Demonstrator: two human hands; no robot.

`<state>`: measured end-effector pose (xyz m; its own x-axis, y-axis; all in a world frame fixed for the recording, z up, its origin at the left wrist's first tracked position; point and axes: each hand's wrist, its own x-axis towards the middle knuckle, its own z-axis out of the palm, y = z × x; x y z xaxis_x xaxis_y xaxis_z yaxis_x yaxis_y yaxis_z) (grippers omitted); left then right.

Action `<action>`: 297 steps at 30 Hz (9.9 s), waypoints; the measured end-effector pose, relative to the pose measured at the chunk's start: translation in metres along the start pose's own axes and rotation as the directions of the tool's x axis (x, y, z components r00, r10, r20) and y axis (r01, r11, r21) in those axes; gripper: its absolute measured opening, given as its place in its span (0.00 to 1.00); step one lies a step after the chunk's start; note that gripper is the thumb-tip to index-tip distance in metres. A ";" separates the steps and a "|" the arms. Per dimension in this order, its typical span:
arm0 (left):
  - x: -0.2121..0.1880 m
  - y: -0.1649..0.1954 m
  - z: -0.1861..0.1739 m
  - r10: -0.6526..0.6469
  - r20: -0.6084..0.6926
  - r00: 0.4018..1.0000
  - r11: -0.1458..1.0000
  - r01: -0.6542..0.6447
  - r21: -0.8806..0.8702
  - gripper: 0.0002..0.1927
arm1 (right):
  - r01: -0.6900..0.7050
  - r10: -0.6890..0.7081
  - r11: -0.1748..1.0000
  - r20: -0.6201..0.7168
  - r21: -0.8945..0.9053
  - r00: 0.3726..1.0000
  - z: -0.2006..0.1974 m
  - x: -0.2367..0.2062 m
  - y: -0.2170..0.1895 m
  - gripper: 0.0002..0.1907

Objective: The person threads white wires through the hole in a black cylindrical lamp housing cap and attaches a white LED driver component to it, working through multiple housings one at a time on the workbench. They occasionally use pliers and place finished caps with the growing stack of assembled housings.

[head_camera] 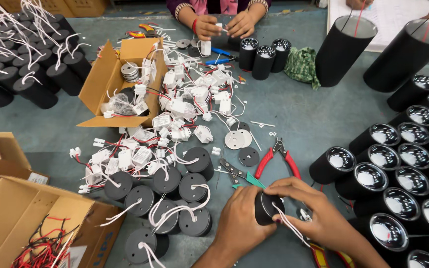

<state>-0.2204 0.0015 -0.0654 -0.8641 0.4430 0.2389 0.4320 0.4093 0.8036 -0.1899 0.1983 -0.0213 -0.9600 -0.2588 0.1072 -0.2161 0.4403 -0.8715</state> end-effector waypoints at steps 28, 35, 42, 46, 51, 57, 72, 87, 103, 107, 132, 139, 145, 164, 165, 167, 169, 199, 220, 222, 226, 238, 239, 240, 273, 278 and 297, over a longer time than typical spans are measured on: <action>0.011 -0.016 0.009 -0.033 0.048 0.998 0.999 0.034 -0.025 0.35 | -0.028 0.027 0.997 0.024 0.077 0.999 -0.002 0.002 0.038 0.26; 0.014 -0.018 0.015 -0.025 0.035 0.999 0.999 0.024 0.023 0.34 | -0.019 0.021 0.996 -0.031 0.083 0.999 0.000 0.004 0.026 0.31; 0.007 -0.015 0.019 -0.072 0.012 0.997 0.996 0.071 0.059 0.32 | -0.008 0.013 0.998 -0.062 0.065 0.998 0.005 -0.006 0.020 0.29; 0.001 -0.009 0.016 -0.029 -0.035 0.999 1.000 0.029 0.006 0.30 | 0.003 0.001 0.999 -0.087 0.047 0.996 0.009 -0.008 0.011 0.28; -0.002 -0.001 0.011 -0.049 -0.033 0.998 0.999 0.049 0.013 0.31 | 0.094 -0.093 0.996 -0.134 -0.004 0.987 0.014 -0.010 0.003 0.26; -0.009 0.000 0.008 0.017 -0.036 0.999 1.000 -0.016 0.026 0.31 | 0.165 -0.171 0.985 -0.161 -0.048 0.972 0.024 -0.015 0.010 0.23; -0.006 0.008 -0.001 -0.036 0.049 0.998 0.999 0.034 0.041 0.31 | -0.095 0.087 0.993 0.112 0.068 0.990 -0.002 -0.012 -0.013 0.30; -0.008 0.011 -0.005 -0.040 0.051 0.998 0.999 0.039 0.027 0.33 | -0.017 0.017 1.000 0.087 0.004 0.996 -0.007 -0.015 -0.031 0.30; -0.009 0.011 -0.004 0.041 0.065 0.997 0.998 -0.044 0.048 0.35 | 0.058 -0.052 0.998 0.148 -0.039 0.988 -0.013 -0.015 -0.022 0.28; -0.009 0.012 -0.005 0.038 0.066 0.997 0.998 -0.041 0.045 0.34 | -0.027 0.013 0.994 0.135 0.104 0.991 -0.009 -0.016 -0.021 0.28; -0.009 0.017 -0.006 0.040 0.071 0.997 0.997 -0.044 0.060 0.29 | -0.186 0.187 0.980 -0.005 0.077 0.982 0.000 -0.019 -0.022 0.26; -0.010 0.018 -0.006 0.031 0.075 0.997 0.997 -0.036 0.063 0.29 | -0.159 0.160 0.987 -0.081 0.011 0.984 0.008 -0.020 -0.025 0.26; -0.009 0.017 -0.006 0.051 0.068 0.996 0.997 -0.055 0.056 0.29 | -0.194 0.186 0.980 -0.133 -0.046 0.973 0.013 -0.021 -0.026 0.24; -0.011 0.015 -0.008 0.028 0.048 0.998 0.999 -0.030 0.034 0.28 | 0.006 -0.007 0.999 -0.012 -0.053 1.000 0.003 -0.016 -0.023 0.25; -0.009 0.016 -0.008 0.029 0.047 0.998 0.999 -0.030 0.036 0.28 | 0.018 -0.018 0.998 0.000 -0.061 1.000 0.000 -0.015 -0.025 0.25; -0.010 0.016 -0.008 0.034 0.041 0.999 0.999 -0.035 0.033 0.29 | 0.039 -0.037 0.996 0.027 -0.076 0.999 0.000 -0.016 -0.026 0.25; -0.009 0.017 -0.008 0.027 0.046 0.999 0.999 -0.029 0.029 0.29 | -0.002 0.002 0.999 0.003 -0.045 1.000 0.001 -0.016 -0.027 0.26; -0.009 0.012 -0.006 -0.006 0.057 0.998 0.999 0.004 0.036 0.31 | -0.078 0.074 0.996 0.092 0.048 0.993 -0.007 -0.019 -0.008 0.29; -0.010 0.009 -0.006 0.041 0.058 0.997 0.999 -0.042 0.019 0.30 | -0.016 0.016 0.996 0.001 -0.090 1.000 -0.002 -0.019 -0.013 0.25; -0.010 0.009 -0.007 0.043 0.061 0.997 0.999 -0.044 0.014 0.29 | 0.007 -0.008 0.996 -0.013 -0.086 1.000 -0.001 -0.019 -0.010 0.25; -0.013 0.011 -0.005 0.015 0.007 1.000 1.000 -0.015 -0.001 0.28 | -0.047 0.040 0.992 -0.065 -0.116 0.997 0.008 -0.018 -0.001 0.24; -0.012 0.014 -0.001 -0.057 0.010 0.998 0.998 0.058 -0.024 0.29 | -0.148 0.149 0.988 -0.029 0.040 0.988 0.008 -0.017 -0.003 0.23; -0.013 0.015 -0.001 -0.080 0.027 0.996 0.996 0.081 -0.032 0.29 | -0.158 0.160 0.985 -0.019 0.064 0.987 0.008 -0.017 -0.006 0.24; -0.014 0.017 -0.001 -0.104 0.045 0.994 0.993 0.106 -0.042 0.29 | -0.131 0.132 0.988 -0.004 0.084 0.991 0.007 -0.017 -0.007 0.24; -0.014 0.001 -0.008 0.092 0.501 0.860 0.628 0.340 -0.700 0.23 | -0.096 0.060 0.983 0.220 0.159 0.974 -0.021 -0.023 -0.005 0.27; -0.013 0.012 -0.004 -0.029 0.261 0.965 0.890 0.144 -0.432 0.27 | -0.170 0.135 0.950 0.148 0.261 0.980 -0.011 -0.017 0.002 0.25; -0.007 0.010 -0.008 -0.091 0.237 0.967 0.952 0.154 -0.264 0.26 | -0.218 0.211 0.927 0.055 0.305 0.976 0.003 -0.019 0.003 0.24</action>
<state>-0.2116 -0.0042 -0.0543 -0.8138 0.5804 0.0290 0.2103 0.2475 0.9458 -0.1723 0.2022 -0.0270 -0.9726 -0.2072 -0.1059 0.0633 0.2025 -0.9772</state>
